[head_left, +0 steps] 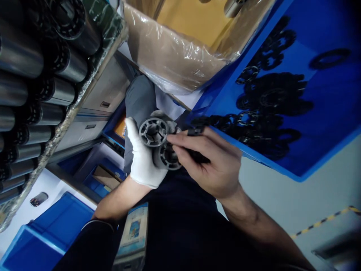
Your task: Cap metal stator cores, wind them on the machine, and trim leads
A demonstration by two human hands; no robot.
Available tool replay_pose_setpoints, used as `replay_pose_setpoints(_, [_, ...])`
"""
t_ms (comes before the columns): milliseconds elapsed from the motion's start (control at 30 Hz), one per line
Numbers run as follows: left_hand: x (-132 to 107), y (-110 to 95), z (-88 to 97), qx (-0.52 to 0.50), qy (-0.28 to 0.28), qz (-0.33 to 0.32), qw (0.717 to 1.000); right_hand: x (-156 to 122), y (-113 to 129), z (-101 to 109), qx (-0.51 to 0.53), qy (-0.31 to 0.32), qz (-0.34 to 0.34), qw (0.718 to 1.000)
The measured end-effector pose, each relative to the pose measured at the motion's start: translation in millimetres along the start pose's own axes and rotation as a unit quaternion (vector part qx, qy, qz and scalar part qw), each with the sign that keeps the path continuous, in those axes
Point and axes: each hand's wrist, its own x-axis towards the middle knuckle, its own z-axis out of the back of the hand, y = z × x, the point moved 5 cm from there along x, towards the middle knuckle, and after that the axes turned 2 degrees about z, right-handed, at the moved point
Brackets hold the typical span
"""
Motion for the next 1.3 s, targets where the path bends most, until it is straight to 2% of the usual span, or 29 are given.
replay_pose_setpoints(100, [3.7,24.5,9.2,-0.061,0.019,0.100,0.993,-5.4,-5.0,-6.8,-0.066,0.028,0.011,0.997])
replay_pose_setpoints(167, [6.5,38.5,16.3,-0.080,0.024,0.164,0.983,-11.4,-12.6,-6.3,-0.037,0.044,-0.022,0.998])
replay_pose_setpoints(233, [8.3,48.3,22.1,-0.092,0.017,0.219,0.971,-16.6,-18.7,0.9,0.012,0.023,-0.070,0.997])
replay_pose_setpoints(333, [7.5,52.8,23.4,-0.109,0.012,0.262,0.959,-16.5,-18.5,14.2,0.033,0.009,-0.115,0.993])
replay_pose_setpoints(400, [4.3,50.6,17.9,-0.099,0.034,0.264,0.959,-9.7,-11.5,20.6,-0.003,0.027,-0.103,0.994])
replay_pose_setpoints(500, [-2.7,42.2,7.1,-0.081,0.068,0.215,0.971,2.5,1.4,28.6,-0.052,0.009,-0.057,0.997])
replay_pose_setpoints(633, [-11.1,23.5,4.3,-0.037,0.068,0.025,0.997,8.0,11.3,30.1,-0.027,-0.037,-0.040,0.998])
replay_pose_setpoints(733, [-17.2,14.7,4.5,0.023,0.095,-0.077,0.992,6.6,15.9,25.7,0.019,-0.017,-0.052,0.998])
replay_pose_setpoints(833, [-19.2,10.6,7.3,0.044,0.101,-0.106,0.988,4.4,19.0,24.5,0.032,0.007,-0.073,0.997])
replay_pose_setpoints(1133, [-23.1,9.6,23.4,0.090,0.117,-0.110,0.983,-1.1,20.3,27.3,0.038,-0.024,-0.114,0.993])
replay_pose_setpoints(1300, [-26.0,-4.9,13.9,0.143,0.145,-0.139,0.969,-5.0,25.2,25.8,0.064,-0.046,-0.139,0.987])
